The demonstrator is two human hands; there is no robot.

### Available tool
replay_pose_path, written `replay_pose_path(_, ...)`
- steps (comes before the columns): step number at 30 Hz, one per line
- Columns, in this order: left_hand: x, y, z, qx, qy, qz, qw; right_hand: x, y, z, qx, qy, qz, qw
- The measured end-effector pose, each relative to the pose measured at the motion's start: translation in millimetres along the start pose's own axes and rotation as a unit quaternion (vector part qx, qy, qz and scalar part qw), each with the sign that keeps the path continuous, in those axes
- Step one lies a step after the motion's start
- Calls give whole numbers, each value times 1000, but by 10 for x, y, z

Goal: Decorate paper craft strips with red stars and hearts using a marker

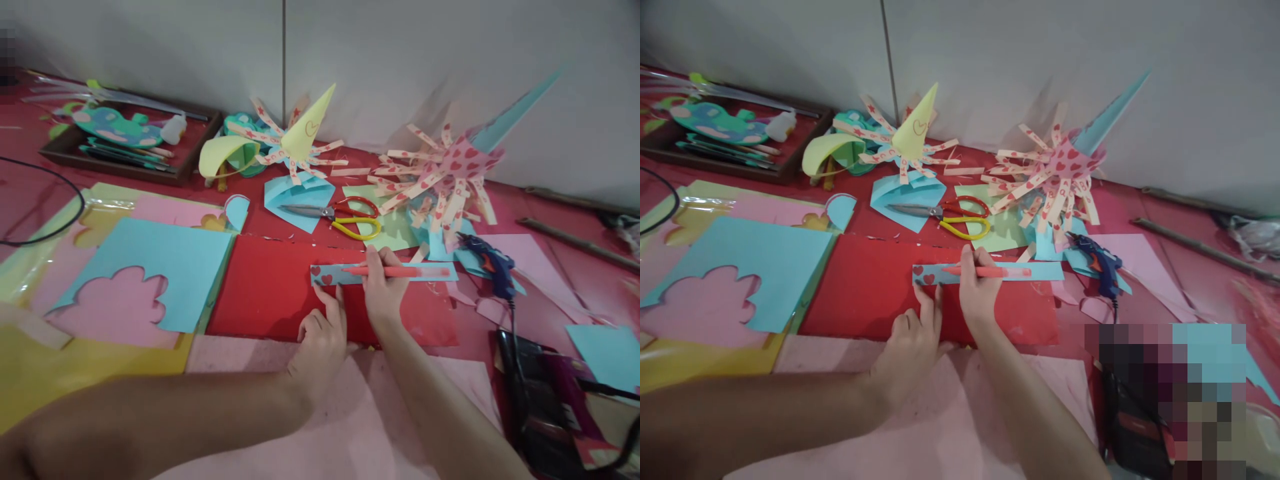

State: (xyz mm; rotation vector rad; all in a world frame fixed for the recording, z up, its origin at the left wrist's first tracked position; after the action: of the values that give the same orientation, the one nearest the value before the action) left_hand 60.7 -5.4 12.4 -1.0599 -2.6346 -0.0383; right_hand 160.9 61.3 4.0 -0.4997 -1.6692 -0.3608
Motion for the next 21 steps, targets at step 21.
replay_pose_path(21,-42,19,-4,-52,-11,45,998,-63,80,-71,-47,8,21,999)
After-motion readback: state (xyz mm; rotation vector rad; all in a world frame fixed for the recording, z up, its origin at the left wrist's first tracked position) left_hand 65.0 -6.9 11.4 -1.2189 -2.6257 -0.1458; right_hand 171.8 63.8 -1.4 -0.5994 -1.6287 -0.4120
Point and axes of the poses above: each hand's wrist, its own y-axis towards the middle knuckle, its own z-axis out of the palm, x = y × z, the point moved 5 cm from there along y, towards the middle knuckle, and after that the axes turned 10 degrees about z, right-handed, at the moved point
